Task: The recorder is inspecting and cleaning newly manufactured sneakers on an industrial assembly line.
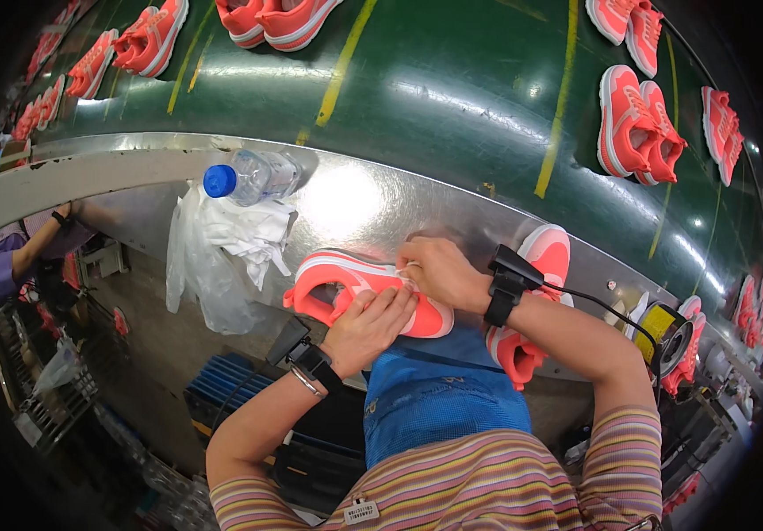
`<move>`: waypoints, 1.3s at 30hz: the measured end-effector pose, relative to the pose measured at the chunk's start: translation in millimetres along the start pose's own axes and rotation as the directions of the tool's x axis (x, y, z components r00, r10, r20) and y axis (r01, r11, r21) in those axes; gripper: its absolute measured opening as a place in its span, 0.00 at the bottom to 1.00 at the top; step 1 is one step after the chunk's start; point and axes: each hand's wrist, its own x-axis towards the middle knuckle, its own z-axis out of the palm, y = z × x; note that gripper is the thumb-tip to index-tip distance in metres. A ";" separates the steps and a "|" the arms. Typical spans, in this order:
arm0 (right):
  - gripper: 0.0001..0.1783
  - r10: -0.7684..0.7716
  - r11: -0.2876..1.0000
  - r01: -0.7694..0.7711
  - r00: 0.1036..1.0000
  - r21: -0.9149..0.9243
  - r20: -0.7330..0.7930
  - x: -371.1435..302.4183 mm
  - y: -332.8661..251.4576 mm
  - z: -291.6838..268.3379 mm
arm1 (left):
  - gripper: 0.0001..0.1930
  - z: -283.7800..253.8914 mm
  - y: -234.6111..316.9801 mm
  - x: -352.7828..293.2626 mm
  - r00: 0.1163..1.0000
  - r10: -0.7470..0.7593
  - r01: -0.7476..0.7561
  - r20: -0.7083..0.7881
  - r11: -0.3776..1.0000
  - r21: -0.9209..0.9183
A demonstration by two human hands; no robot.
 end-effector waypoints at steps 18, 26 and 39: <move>0.04 -0.213 0.975 0.216 0.975 -0.059 0.059 -31.8 10.8 -3.8 | 0.24 6.8 -6.7 -9.8 0.999 -0.022 0.022 -0.034 1.000 0.018; 0.04 -0.185 0.981 0.185 0.983 -0.051 -0.004 -19.7 7.8 -1.7 | 0.24 2.9 -11.8 -5.6 1.000 -0.005 0.005 -0.017 1.000 0.004; 0.06 -0.295 0.950 0.296 0.955 -0.102 0.031 -16.5 13.8 0.3 | 0.23 6.4 -14.2 -7.2 0.999 -0.015 0.015 -0.040 1.000 0.000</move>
